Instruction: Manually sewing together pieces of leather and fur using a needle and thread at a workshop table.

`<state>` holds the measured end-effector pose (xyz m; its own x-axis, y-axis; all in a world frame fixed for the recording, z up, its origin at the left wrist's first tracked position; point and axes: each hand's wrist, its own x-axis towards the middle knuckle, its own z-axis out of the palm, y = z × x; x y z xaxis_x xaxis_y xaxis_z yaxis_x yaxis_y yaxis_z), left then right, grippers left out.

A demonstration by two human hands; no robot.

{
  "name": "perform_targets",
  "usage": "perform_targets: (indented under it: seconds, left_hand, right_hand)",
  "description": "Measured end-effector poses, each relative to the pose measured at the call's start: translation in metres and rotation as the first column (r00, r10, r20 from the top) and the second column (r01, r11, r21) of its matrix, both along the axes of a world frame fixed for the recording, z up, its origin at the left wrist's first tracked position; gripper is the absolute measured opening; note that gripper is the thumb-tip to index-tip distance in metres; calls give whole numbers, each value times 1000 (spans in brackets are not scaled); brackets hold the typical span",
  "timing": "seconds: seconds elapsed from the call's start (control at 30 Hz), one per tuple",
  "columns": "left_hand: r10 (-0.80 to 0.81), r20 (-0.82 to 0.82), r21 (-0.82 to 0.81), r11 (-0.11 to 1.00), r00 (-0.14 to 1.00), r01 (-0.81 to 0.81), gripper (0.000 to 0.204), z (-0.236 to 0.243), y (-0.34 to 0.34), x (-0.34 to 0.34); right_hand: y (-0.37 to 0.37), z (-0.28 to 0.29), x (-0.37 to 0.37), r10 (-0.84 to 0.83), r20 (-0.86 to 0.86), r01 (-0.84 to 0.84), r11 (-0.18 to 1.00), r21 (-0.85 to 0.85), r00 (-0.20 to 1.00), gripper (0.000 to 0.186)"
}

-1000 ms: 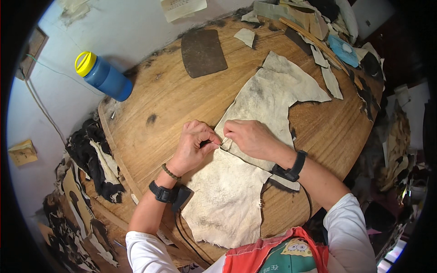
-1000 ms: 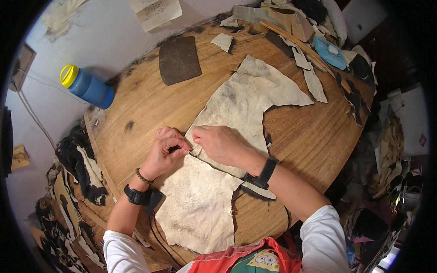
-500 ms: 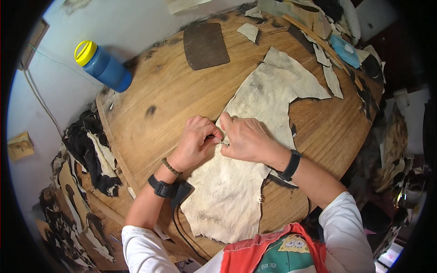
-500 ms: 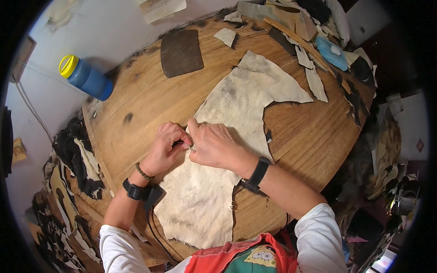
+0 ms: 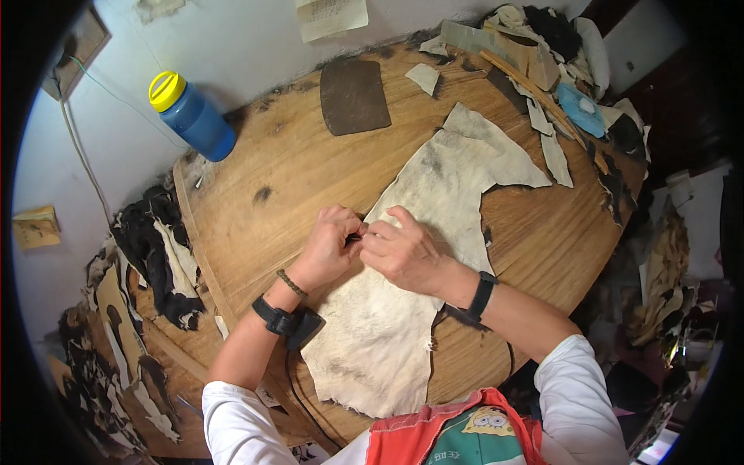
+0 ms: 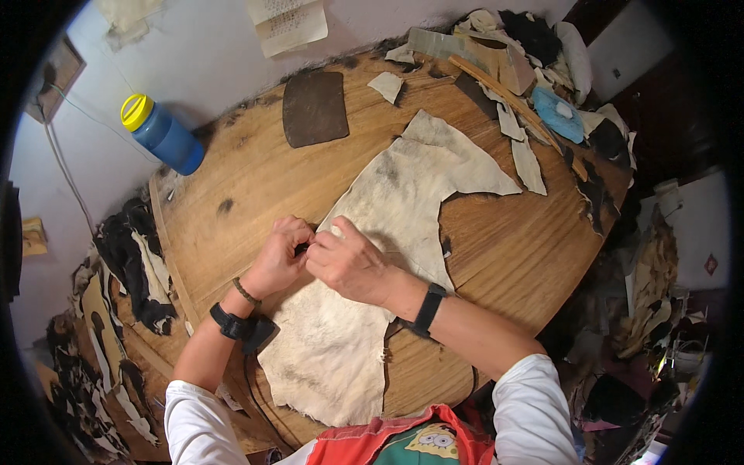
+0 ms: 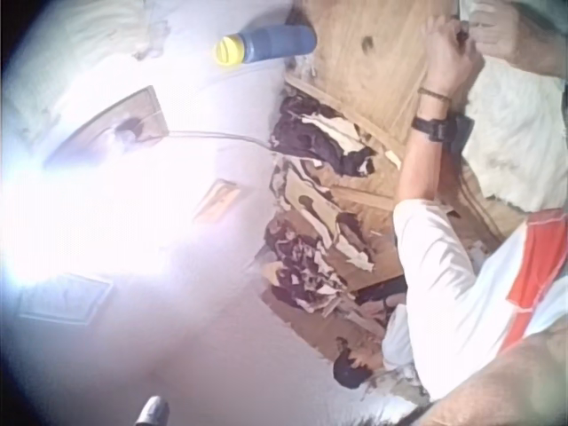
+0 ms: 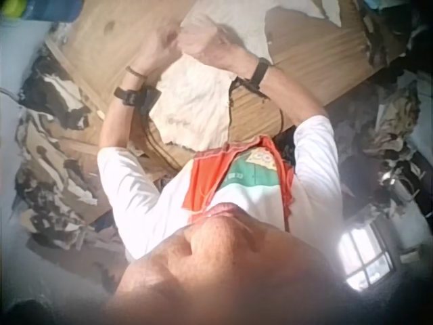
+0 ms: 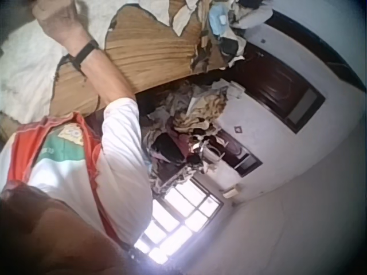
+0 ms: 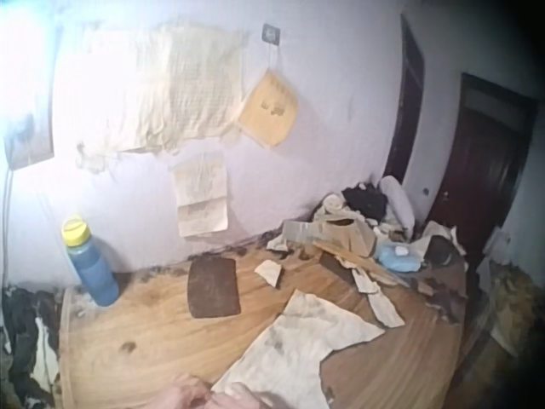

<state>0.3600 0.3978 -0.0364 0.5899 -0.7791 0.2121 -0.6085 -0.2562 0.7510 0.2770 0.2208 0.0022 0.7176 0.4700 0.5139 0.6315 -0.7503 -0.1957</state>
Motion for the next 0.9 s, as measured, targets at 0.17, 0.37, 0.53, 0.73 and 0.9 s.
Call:
perform_targets:
  seconds: [0.17,0.37,0.53,0.73,0.9]
  left_hand:
    - [14,-50,6,1000,999,-14,11,6,1,-1]
    - [11,-146,19,1000,989,-9,10,6,1,-2]
    - [23,-187,16,1000,982,-21,9,5,0,-4]
    - [33,-173,63,998,984,-23,7,8,-1,-5]
    - [65,-227,102,994,972,-42,10,11,-1,-5]
  right_hand:
    - [17,38,-56,368,-297,-269,906,327,881,8]
    - [-122,66,-166,-309,-449,270,951,-150,839,10]
    - [-374,124,-231,-996,-74,958,63,-278,44,29]
    - [-356,124,-204,-999,-34,975,47,-218,41,25]
    - [-143,46,-89,-432,-485,534,841,88,760,20]
